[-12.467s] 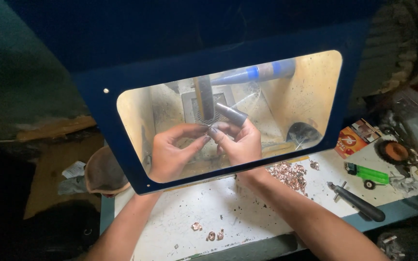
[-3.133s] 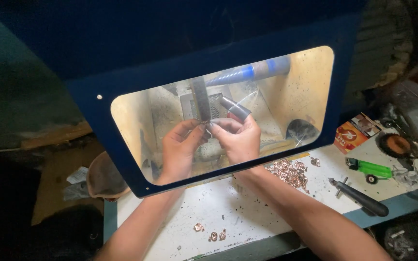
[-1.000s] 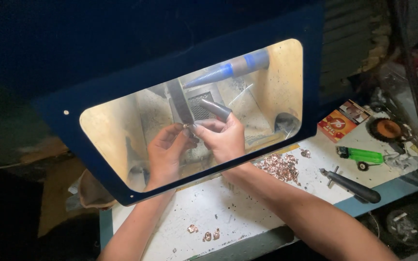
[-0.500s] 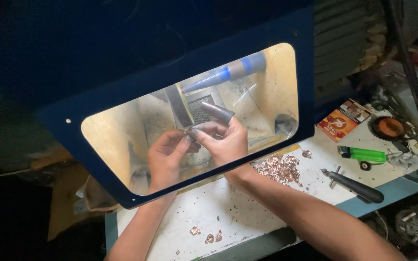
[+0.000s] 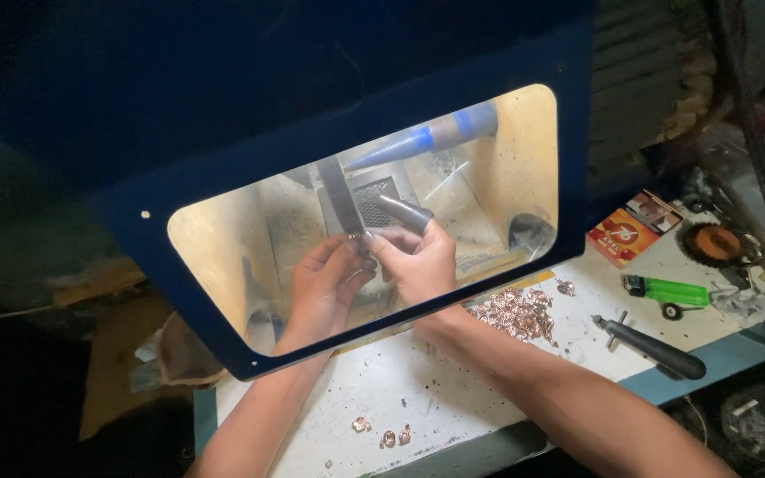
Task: Polishing small metal jewelry components using a bench-mounted polishing lathe inside a protective enclosure.
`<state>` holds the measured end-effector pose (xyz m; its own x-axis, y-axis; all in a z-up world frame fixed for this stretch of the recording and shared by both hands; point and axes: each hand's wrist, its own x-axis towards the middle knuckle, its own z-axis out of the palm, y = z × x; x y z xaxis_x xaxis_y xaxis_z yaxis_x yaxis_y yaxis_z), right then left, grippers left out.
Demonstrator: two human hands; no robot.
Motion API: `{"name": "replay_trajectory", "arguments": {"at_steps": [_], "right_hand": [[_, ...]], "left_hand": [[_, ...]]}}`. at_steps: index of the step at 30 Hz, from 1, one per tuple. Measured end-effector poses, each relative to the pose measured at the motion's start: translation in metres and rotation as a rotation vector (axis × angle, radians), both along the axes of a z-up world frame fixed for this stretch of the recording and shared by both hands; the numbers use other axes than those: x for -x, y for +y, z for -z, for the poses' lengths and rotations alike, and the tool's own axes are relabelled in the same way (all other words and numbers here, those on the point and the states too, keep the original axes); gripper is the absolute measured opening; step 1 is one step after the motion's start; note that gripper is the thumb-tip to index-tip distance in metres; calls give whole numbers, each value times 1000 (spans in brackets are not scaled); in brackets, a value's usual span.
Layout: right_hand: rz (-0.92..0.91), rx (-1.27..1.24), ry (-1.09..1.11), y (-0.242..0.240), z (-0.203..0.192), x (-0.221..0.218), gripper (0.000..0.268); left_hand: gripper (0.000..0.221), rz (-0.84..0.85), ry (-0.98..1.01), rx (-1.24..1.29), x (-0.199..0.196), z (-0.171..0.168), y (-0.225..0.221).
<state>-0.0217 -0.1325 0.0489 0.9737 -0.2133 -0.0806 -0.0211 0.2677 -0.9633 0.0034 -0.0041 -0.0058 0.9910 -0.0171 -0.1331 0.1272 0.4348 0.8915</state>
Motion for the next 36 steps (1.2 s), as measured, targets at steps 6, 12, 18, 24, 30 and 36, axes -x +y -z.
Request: {"name": "replay_trajectory", "arguments": {"at_steps": [6, 12, 18, 24, 30, 36], "right_hand": [[-15, -3, 5, 1, 3, 1, 37], [-30, 51, -6, -3, -23, 18, 48], [-31, 50, -62, -6, -11, 14, 54], [-18, 76, -112, -5, -5, 14, 54], [5, 69, -161, -5, -3, 15, 49], [22, 112, -231, -2, -1, 13, 59]], "left_hand": [[12, 12, 1, -49, 1, 1, 5], [12, 9, -108, -108, 9, -6, 11], [19, -7, -174, -305, 11, -11, 16], [24, -38, -197, -466, 14, -18, 17], [19, -83, -264, -521, 20, -31, 12], [25, -97, -328, -564, 22, -27, 13]]}}
